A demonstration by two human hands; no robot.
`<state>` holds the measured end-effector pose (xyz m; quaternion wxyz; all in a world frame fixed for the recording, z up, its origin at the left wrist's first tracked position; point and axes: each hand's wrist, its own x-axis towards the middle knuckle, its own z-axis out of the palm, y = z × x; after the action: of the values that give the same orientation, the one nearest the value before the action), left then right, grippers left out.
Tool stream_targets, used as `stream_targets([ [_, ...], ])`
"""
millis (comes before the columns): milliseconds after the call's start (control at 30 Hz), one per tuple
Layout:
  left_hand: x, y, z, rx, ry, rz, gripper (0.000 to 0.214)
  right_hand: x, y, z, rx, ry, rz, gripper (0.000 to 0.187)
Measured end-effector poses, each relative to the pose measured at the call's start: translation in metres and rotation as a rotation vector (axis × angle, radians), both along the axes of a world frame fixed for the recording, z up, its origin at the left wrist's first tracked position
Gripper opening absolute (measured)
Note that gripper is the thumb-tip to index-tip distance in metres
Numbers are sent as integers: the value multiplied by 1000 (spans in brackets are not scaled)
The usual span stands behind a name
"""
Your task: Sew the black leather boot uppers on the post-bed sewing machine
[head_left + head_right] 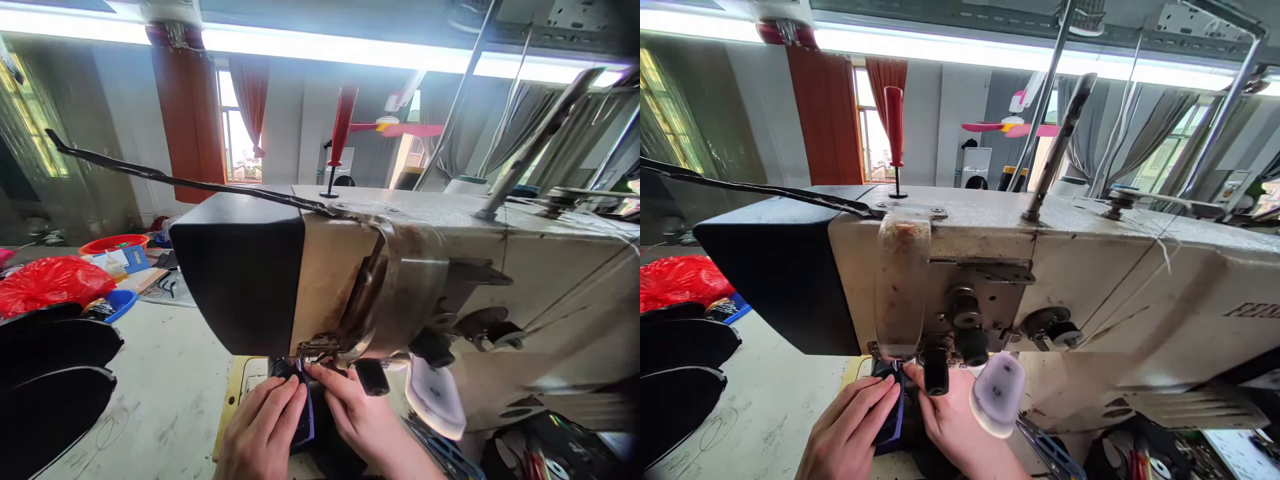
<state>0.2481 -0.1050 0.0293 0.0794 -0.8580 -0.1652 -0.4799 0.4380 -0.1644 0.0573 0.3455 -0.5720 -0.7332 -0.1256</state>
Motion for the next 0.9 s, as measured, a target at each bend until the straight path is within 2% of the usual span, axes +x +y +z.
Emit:
stream_targets([
  [133, -1, 8, 4, 37, 73, -55, 43, 2, 1, 0, 30, 32, 3, 39],
  [233, -2, 11, 4, 46, 78, -56, 42, 3, 2, -11, 103, 151, -26, 32],
  [367, -4, 3, -1, -12, -78, -13, 34, 8, 5, -31, 424, 473, -350, 27],
  [433, -6, -1, -2, -8, -162, -44, 26, 15, 4, -38, 486, 534, -436, 30],
  [567, -8, -1, 3, 82, -137, -73, 20, 25, -5, -42, 437, 327, -356, 23],
  [667, -7, 2, 7, 130, -179, -101, 16, 18, -11, -44, 571, 188, -287, 16],
  [733, -8, 3, 10, 125, -187, -111, 19, 7, -12, -45, 656, 57, -207, 24],
  [800, -10, 5, 12, 118, -92, -115, 17, -4, -11, -44, 623, -54, -94, 30],
  [900, -10, 11, 13, 223, -78, -159, 16, -9, -5, -40, 482, -101, 27, 28],
])
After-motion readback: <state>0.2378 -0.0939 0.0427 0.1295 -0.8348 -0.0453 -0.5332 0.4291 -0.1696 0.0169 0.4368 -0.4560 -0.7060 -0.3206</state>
